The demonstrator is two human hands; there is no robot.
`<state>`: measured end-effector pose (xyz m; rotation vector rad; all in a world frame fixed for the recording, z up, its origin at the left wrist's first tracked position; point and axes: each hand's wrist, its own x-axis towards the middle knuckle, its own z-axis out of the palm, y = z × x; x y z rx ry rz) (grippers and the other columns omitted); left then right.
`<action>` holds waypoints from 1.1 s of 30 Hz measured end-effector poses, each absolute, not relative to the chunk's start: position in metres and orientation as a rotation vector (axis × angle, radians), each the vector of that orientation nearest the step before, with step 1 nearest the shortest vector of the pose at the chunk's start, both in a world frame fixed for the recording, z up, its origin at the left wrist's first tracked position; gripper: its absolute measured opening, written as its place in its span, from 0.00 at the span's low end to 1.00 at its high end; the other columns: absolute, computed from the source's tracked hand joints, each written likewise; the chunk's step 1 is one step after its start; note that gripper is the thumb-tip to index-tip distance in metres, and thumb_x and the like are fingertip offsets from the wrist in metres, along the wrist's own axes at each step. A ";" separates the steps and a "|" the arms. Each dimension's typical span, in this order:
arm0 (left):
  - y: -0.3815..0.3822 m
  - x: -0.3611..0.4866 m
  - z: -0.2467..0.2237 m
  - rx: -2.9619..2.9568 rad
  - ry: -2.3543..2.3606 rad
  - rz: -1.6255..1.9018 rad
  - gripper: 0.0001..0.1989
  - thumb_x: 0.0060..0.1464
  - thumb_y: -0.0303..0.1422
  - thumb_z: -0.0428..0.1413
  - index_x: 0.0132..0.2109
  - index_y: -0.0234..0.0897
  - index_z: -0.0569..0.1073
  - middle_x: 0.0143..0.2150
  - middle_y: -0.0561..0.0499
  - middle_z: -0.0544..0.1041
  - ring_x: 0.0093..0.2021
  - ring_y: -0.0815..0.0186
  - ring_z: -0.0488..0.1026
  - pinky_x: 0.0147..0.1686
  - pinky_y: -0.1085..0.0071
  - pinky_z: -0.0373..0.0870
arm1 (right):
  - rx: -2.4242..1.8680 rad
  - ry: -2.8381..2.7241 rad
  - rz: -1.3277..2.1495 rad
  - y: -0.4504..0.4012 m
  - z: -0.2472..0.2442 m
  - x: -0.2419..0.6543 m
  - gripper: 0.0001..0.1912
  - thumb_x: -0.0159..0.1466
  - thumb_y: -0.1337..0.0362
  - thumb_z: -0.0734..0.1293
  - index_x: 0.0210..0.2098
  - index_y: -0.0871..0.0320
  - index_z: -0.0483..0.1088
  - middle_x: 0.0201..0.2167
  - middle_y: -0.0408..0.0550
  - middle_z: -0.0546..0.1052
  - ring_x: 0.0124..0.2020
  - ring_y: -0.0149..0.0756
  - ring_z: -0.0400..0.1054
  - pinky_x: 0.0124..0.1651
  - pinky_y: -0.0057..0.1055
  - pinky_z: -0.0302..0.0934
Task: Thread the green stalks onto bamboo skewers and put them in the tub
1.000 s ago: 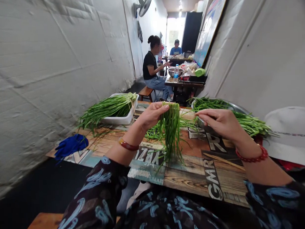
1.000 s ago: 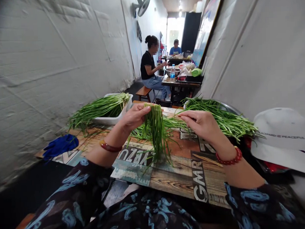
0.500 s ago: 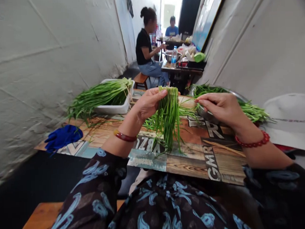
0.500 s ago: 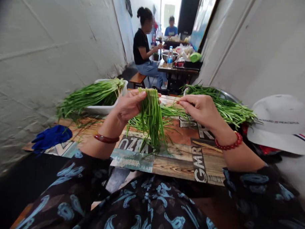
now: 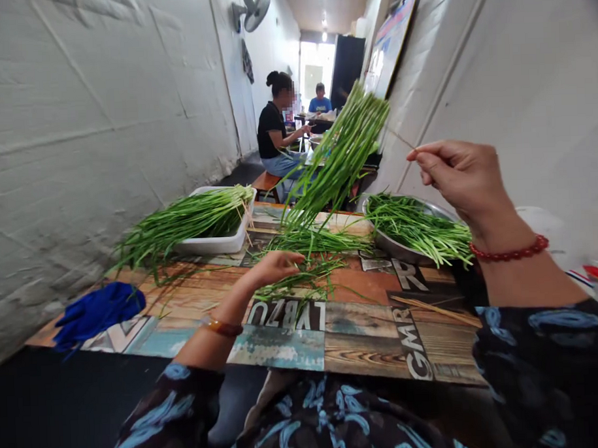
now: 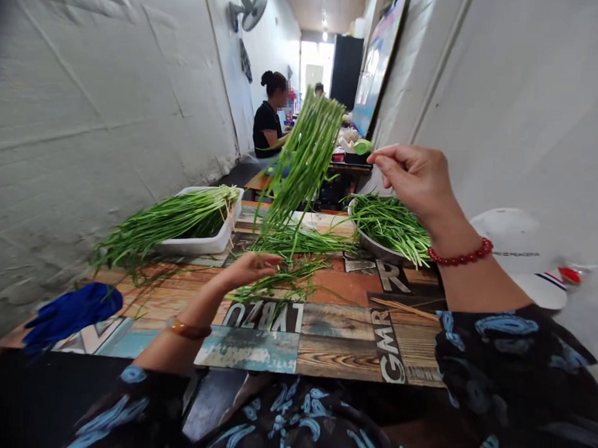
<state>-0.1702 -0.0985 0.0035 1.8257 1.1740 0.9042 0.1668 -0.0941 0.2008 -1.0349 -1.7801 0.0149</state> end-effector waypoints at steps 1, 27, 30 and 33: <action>-0.097 -0.177 0.010 1.787 1.188 1.000 0.21 0.46 0.39 0.63 0.46 0.31 0.79 0.41 0.42 0.82 0.37 0.61 0.78 0.36 0.67 0.74 | -1.061 -1.814 0.000 -0.095 0.199 0.166 0.12 0.64 0.58 0.66 0.38 0.57 0.80 0.18 0.43 0.70 0.19 0.31 0.63 0.24 0.30 0.54; -0.147 -0.191 -0.063 1.415 1.489 1.407 0.20 0.52 0.31 0.59 0.53 0.32 0.74 0.44 0.44 0.78 0.37 0.66 0.74 0.38 0.71 0.71 | -0.784 -1.642 1.118 -0.112 0.183 0.044 0.06 0.59 0.66 0.69 0.37 0.57 0.74 0.23 0.41 0.67 0.16 0.21 0.50 0.18 0.27 0.40; -0.156 -0.196 -0.071 1.436 1.499 1.392 0.19 0.54 0.33 0.57 0.53 0.33 0.74 0.42 0.45 0.79 0.35 0.67 0.75 0.36 0.71 0.72 | -0.676 -1.723 1.273 -0.116 0.188 -0.017 0.08 0.62 0.67 0.66 0.42 0.56 0.71 0.26 0.41 0.68 0.17 0.21 0.51 0.17 0.24 0.41; -0.160 -0.197 -0.078 1.467 1.515 1.367 0.19 0.54 0.33 0.57 0.53 0.33 0.75 0.40 0.46 0.79 0.32 0.69 0.73 0.33 0.73 0.70 | -0.536 -1.720 1.362 -0.111 0.194 -0.078 0.07 0.66 0.67 0.64 0.44 0.55 0.70 0.29 0.41 0.70 0.19 0.21 0.54 0.18 0.22 0.46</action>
